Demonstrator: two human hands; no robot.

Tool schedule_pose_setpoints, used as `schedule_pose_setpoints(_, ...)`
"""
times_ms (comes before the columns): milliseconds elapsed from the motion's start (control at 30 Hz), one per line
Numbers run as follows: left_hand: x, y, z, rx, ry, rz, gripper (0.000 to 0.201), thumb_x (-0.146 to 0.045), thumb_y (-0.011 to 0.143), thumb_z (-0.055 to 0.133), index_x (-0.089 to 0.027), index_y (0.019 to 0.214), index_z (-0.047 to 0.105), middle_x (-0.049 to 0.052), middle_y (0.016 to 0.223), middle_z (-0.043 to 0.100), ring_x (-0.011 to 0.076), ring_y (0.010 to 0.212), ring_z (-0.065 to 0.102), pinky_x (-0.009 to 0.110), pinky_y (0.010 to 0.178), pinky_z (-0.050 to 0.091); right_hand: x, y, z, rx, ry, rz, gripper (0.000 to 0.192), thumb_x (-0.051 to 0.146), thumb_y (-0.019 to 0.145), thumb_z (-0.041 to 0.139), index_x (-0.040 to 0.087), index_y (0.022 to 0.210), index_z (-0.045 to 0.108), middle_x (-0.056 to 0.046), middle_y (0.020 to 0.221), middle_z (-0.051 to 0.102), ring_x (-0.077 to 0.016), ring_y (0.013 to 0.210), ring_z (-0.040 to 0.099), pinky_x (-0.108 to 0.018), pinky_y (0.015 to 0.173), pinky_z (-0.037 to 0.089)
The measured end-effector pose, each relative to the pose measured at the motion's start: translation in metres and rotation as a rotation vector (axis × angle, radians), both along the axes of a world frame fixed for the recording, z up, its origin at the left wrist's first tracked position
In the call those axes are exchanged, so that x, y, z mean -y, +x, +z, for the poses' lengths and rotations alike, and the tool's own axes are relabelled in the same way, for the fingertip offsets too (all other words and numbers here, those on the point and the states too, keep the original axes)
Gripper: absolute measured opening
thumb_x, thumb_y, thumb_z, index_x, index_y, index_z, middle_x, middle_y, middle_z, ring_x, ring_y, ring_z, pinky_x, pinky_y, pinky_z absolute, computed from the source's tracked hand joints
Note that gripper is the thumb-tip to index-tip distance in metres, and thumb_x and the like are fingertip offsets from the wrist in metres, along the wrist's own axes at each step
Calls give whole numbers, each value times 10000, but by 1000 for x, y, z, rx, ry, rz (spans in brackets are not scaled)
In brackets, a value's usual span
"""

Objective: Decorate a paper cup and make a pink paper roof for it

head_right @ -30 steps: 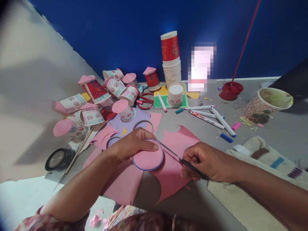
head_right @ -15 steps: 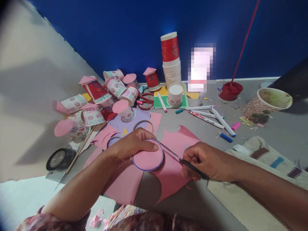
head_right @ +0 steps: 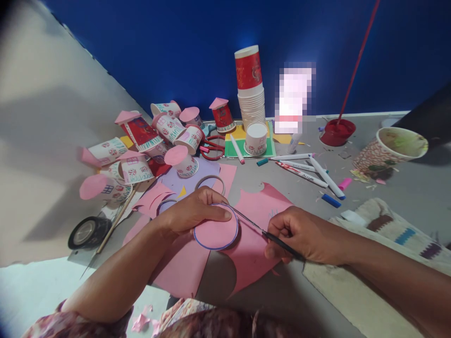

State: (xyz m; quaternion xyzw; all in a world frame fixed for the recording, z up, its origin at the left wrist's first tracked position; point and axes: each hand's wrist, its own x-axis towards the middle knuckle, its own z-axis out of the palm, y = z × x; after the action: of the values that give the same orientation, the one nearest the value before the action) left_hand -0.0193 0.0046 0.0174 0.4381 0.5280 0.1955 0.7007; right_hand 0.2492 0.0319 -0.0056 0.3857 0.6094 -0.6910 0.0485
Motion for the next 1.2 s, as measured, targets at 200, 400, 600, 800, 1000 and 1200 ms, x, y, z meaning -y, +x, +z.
schedule_pose_setpoints(200,1,0,-1,33,-10,25,275,-365,689,817,-142,638,664,-44,485,490,69,409,397,217,415,258,0,1,0,-17,32,-4,630,775,651,821,171,645,641,-6,565,611,-114,546,471,-259,529,292)
schedule_pose_setpoints(400,1,10,-6,208,25,274,321,-390,633,871,-112,675,715,13,596,613,85,514,501,211,487,354,-6,5,-4,-176,83,-264,578,696,670,870,162,816,704,-79,762,702,-188,701,604,-293,604,441)
schedule_pose_setpoints(600,11,31,-16,184,220,328,317,-409,695,901,-113,733,793,30,703,663,109,639,546,239,597,426,-1,-10,-3,-306,112,-339,633,481,632,936,178,1126,683,-24,868,679,-171,752,595,-278,654,495)
schedule_pose_setpoints(800,15,41,-23,133,193,309,485,-562,733,876,-130,624,684,-24,497,556,84,465,479,214,461,368,4,-24,-1,-311,254,-469,369,367,619,884,195,828,633,69,682,520,-97,614,457,-233,570,392)
schedule_pose_setpoints(1000,6,38,-28,353,32,431,631,-763,801,697,-134,782,654,34,553,650,151,451,625,229,413,486,-7,-17,1,-340,282,-688,372,378,589,875,184,793,631,67,640,537,-94,577,418,-242,533,328)
schedule_pose_setpoints(1200,12,41,-29,354,61,293,469,-516,696,900,-131,803,655,65,589,710,135,463,638,199,448,490,-10,-20,2,-357,267,-787,378,380,541,897,185,734,638,64,613,555,-101,577,434,-251,552,344)
